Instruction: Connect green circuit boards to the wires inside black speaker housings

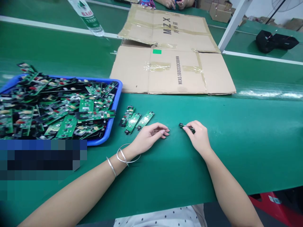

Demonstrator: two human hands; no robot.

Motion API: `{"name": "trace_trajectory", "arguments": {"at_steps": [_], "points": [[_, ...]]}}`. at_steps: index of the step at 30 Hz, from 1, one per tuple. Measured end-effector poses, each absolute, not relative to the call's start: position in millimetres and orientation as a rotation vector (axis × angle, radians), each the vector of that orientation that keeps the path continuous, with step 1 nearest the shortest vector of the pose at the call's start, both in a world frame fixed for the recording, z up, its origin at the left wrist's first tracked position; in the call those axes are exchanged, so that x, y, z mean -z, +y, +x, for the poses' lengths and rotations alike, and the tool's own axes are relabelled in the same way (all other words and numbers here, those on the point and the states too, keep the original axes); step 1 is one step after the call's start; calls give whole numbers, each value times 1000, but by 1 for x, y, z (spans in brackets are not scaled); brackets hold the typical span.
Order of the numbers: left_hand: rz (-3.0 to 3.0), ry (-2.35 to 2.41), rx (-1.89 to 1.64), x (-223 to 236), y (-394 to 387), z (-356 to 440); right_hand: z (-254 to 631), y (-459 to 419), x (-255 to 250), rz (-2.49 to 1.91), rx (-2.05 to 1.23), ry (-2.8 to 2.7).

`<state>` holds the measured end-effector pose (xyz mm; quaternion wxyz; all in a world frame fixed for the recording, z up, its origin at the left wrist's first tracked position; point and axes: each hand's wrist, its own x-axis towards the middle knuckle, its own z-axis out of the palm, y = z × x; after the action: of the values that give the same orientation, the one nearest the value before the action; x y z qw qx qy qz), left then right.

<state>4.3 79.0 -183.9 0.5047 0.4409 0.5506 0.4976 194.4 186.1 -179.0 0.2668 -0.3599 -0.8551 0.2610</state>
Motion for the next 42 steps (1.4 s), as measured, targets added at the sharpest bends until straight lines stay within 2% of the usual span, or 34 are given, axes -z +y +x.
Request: {"name": "trace_trajectory", "arguments": {"at_steps": [9, 15, 22, 29, 38, 42], "points": [[1069, 1330, -1196, 182, 79, 4, 194, 186, 179, -910, -743, -2346], [1051, 1334, -1193, 181, 79, 5, 196, 188, 182, -1043, -615, -2209], [1061, 1344, -1183, 180, 80, 5, 193, 184, 180, -948, -716, -2306], [1032, 1353, -1180, 181, 79, 5, 201, 195, 182, -1206, -519, -2130], [994, 1370, -1240, 182, 78, 6, 199, 191, 181, -1214, -732, -2074], [999, 1478, -1330, 181, 78, 5, 196, 183, 178, -1011, -775, -2163]]}}
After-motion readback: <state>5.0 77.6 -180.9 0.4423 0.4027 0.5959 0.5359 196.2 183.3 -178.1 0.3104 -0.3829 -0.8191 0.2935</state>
